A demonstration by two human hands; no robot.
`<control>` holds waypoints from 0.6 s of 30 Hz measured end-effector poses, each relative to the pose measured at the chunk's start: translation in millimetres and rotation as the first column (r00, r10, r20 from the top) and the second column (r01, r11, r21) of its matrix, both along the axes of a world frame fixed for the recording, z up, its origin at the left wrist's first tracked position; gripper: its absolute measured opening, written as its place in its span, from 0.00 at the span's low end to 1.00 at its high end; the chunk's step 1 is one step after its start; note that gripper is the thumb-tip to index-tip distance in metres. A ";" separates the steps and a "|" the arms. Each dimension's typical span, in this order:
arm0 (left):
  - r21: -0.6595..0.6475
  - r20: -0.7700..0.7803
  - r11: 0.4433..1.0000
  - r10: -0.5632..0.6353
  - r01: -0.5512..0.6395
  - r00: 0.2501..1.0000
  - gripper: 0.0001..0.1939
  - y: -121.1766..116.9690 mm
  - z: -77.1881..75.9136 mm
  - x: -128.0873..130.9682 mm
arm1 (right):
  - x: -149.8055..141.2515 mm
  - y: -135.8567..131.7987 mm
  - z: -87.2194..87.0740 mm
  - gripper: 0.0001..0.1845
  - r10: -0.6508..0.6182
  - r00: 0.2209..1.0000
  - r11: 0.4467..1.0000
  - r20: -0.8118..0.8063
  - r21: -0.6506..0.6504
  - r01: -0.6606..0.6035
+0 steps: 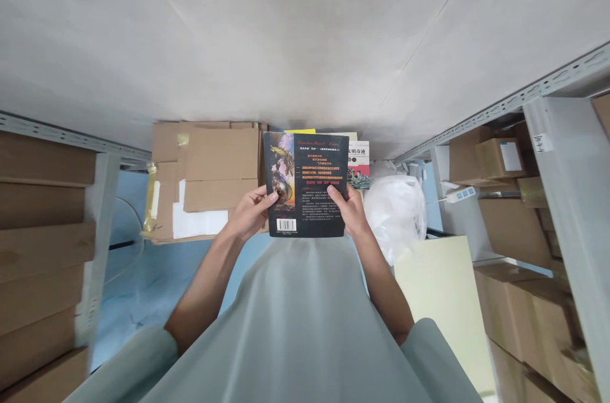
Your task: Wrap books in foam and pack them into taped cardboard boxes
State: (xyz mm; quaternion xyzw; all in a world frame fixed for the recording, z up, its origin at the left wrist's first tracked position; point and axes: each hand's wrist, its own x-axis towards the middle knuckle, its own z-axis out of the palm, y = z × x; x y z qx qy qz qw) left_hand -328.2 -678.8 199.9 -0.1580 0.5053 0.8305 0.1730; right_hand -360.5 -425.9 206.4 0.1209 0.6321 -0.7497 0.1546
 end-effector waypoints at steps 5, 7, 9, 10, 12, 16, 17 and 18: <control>-0.044 -0.008 0.998 0.034 -0.034 0.999 0.27 -3.4 -0.2 2.9 | -0.9 -1.5 0.4 0.29 0.036 0.998 0.999 -0.043 0.001 -0.036; -0.079 -0.038 0.995 0.052 -0.055 0.998 0.27 -5.2 -0.1 1.1 | -4.6 -2.6 -1.0 0.29 0.032 0.994 0.998 -0.102 0.064 -0.025; -0.134 -0.078 0.988 0.071 -0.081 0.994 0.26 -2.8 0.7 -1.3 | -7.1 -7.7 -3.0 0.33 -0.019 0.986 0.988 -0.167 0.145 0.043; -0.173 -0.100 0.980 0.084 -0.100 0.991 0.25 0.8 1.2 -2.0 | -6.7 -12.5 -3.6 0.37 -0.045 0.981 0.982 -0.188 0.172 0.078; -0.274 -0.141 0.952 0.104 -0.139 0.985 0.23 12.9 1.9 -1.1 | -0.9 -26.6 -3.3 0.42 -0.040 0.982 0.983 -0.185 0.169 0.072; -0.489 -0.172 0.858 0.081 -0.156 0.982 0.20 45.7 0.2 12.3 | 22.7 -58.6 -1.2 0.37 0.113 0.983 0.981 -0.145 0.174 -0.087; -0.506 -0.171 0.853 0.048 -0.130 0.984 0.22 51.7 -1.6 16.1 | 27.1 -62.5 -2.4 0.34 0.100 0.983 0.976 -0.151 0.205 -0.068; -0.497 -0.172 0.863 0.005 -0.091 0.985 0.24 55.2 -4.2 18.9 | 29.8 -63.5 -4.7 0.30 0.068 0.985 0.973 -0.160 0.229 -0.030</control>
